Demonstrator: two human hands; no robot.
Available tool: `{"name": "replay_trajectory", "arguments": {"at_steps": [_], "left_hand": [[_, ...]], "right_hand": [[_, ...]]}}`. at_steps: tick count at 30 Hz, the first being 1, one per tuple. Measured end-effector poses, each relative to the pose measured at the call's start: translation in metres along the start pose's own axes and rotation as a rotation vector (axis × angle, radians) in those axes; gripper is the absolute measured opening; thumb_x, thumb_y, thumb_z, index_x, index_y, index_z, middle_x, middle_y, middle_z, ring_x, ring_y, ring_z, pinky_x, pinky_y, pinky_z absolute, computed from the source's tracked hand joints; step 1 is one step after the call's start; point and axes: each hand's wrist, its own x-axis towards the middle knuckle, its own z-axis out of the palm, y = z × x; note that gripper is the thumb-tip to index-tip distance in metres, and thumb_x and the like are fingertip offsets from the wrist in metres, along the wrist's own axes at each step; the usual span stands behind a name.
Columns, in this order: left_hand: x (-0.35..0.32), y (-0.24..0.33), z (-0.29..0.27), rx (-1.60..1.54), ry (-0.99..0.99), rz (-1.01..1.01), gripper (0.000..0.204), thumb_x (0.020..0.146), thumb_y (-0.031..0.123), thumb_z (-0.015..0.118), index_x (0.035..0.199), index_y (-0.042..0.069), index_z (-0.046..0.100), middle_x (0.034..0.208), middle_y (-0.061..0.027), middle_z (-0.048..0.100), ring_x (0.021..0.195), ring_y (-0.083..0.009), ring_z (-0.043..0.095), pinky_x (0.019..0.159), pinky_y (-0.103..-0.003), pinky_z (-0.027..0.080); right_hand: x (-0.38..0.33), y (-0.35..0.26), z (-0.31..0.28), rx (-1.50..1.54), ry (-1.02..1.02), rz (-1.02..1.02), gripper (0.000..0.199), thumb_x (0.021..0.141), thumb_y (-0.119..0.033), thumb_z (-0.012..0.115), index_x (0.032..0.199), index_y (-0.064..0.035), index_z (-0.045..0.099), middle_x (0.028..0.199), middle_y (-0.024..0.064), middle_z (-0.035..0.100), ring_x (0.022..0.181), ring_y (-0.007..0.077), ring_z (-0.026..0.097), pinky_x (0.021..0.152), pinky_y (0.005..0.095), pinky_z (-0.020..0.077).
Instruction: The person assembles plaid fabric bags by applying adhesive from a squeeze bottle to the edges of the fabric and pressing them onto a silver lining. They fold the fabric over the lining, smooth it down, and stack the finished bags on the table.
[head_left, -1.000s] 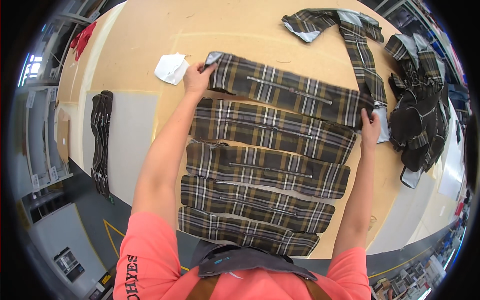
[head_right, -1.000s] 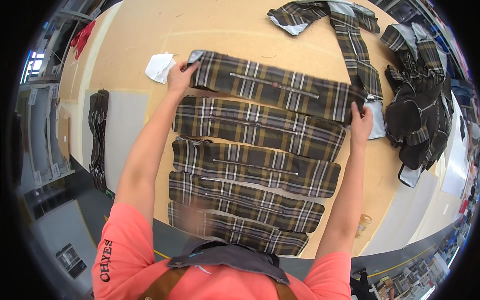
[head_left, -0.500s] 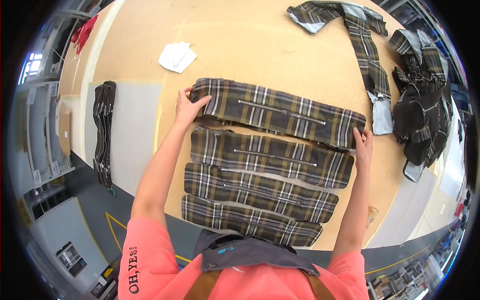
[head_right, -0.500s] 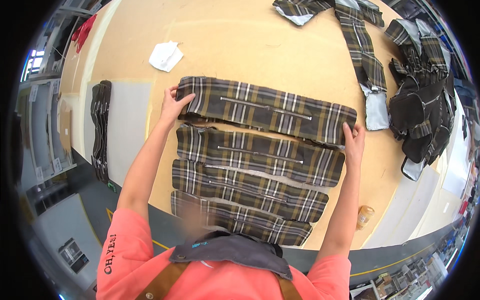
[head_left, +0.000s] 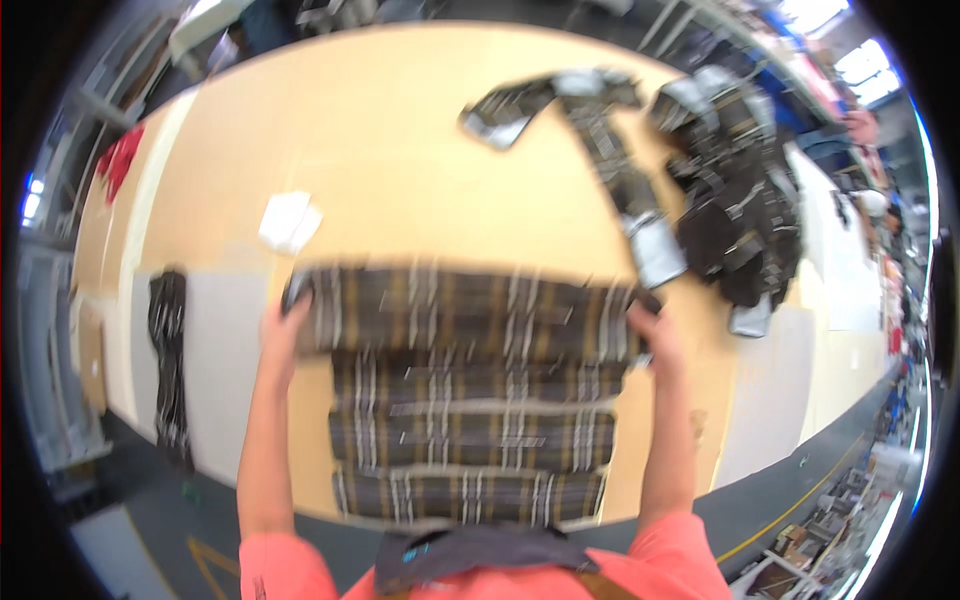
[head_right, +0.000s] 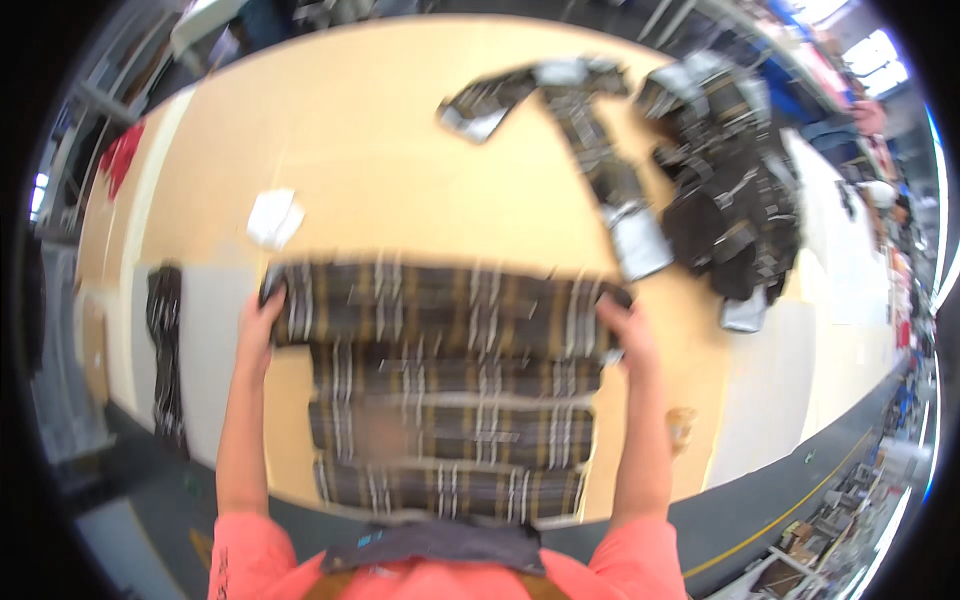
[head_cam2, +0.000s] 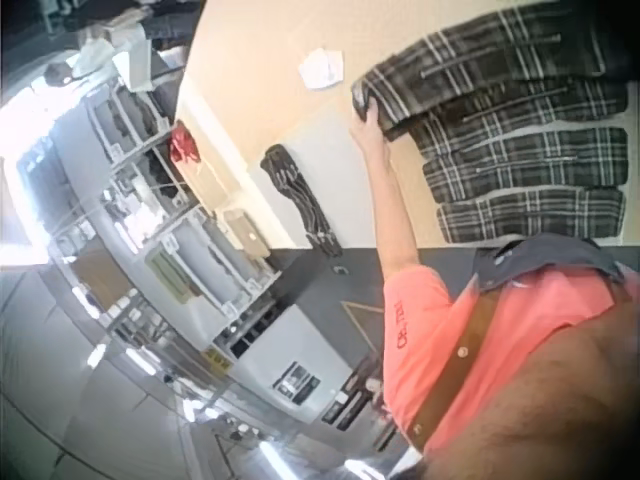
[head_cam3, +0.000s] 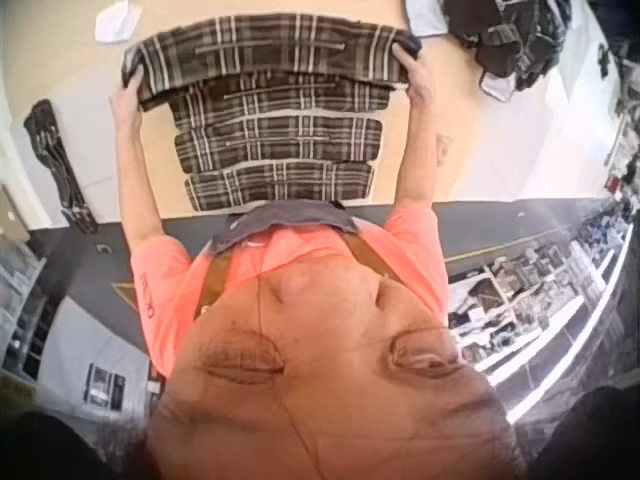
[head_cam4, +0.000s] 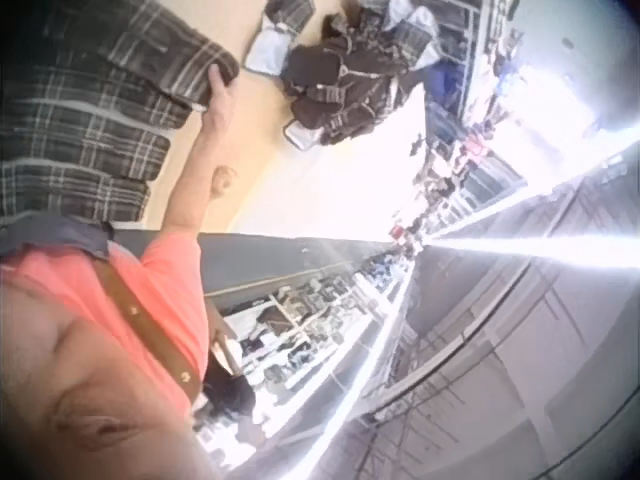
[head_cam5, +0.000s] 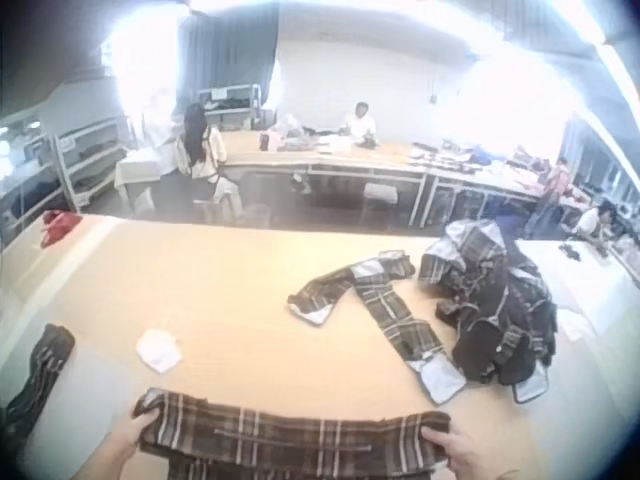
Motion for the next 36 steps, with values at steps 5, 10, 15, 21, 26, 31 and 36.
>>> {"name": "replay_trajectory", "arguments": {"at_steps": [5,10,15,21,26,31,36], "left_hand": [[-0.061,-0.057,-0.021,0.041,0.013,-0.238,0.035,0.086,0.013,0.067,0.118,0.001,0.060,0.113,-0.0060,0.065,0.101,-0.0172,0.061,0.091,-0.032,0.047],[-0.062,-0.089,0.011,0.132,0.113,-0.230,0.057,0.074,0.020,0.080,0.120,0.000,0.055,0.119,-0.0144,0.059,0.111,-0.0267,0.058,0.088,-0.037,0.050],[-0.063,-0.062,0.004,0.050,-0.018,-0.394,0.056,0.068,0.013,0.084,0.117,0.000,0.060,0.108,-0.0129,0.067,0.097,-0.0260,0.064,0.087,-0.038,0.051],[-0.051,-0.049,-0.002,0.006,-0.051,-0.098,0.055,0.072,0.006,0.079,0.122,0.002,0.059,0.115,-0.0076,0.064,0.103,-0.0201,0.060,0.092,-0.034,0.046],[-0.091,-0.011,-0.031,-0.027,-0.095,-0.275,0.043,0.078,0.011,0.078,0.116,-0.001,0.062,0.109,-0.0087,0.067,0.094,-0.0190,0.064,0.085,-0.034,0.051],[-0.160,-0.028,-0.047,-0.088,-0.081,-0.353,0.038,0.079,0.013,0.077,0.111,-0.001,0.065,0.108,-0.0089,0.067,0.096,-0.0182,0.064,0.085,-0.033,0.051],[-0.175,-0.108,-0.042,0.205,-0.100,-0.263,0.049,0.073,0.018,0.082,0.115,0.002,0.062,0.107,-0.0069,0.067,0.094,-0.0168,0.062,0.085,-0.032,0.048]], "right_hand": [[-0.017,0.063,0.010,-0.131,-0.026,0.057,0.035,0.086,-0.016,0.070,0.117,-0.0008,0.063,0.107,0.0051,0.067,0.091,0.0156,0.062,0.083,0.0311,0.0501],[-0.019,0.120,-0.014,-0.691,0.289,-0.331,0.041,0.083,-0.025,0.073,0.110,0.0033,0.062,0.123,0.0116,0.054,0.110,0.0213,0.054,0.090,0.0328,0.0461],[-0.035,0.091,0.005,-0.143,0.106,0.047,0.043,0.079,-0.020,0.077,0.112,0.0031,0.062,0.112,0.0107,0.064,0.100,0.0200,0.061,0.088,0.0334,0.0481],[-0.037,0.051,0.019,-0.213,0.071,-0.270,0.043,0.080,-0.010,0.073,0.120,-0.0017,0.061,0.113,0.0078,0.067,0.105,0.0195,0.060,0.096,0.0337,0.0442],[-0.080,0.020,-0.002,-0.003,-0.031,-0.137,0.032,0.086,-0.014,0.072,0.113,0.0003,0.062,0.106,0.0058,0.067,0.093,0.0129,0.061,0.086,0.0293,0.0480],[-0.134,0.044,-0.008,-0.106,-0.027,0.057,0.034,0.088,-0.018,0.068,0.116,-0.0002,0.061,0.107,0.0062,0.067,0.096,0.0139,0.061,0.088,0.0295,0.0467],[-0.144,0.122,-0.022,-0.387,-0.008,0.099,0.045,0.084,-0.025,0.073,0.118,0.0001,0.058,0.110,0.0089,0.066,0.100,0.0170,0.061,0.092,0.0308,0.0457]]}}
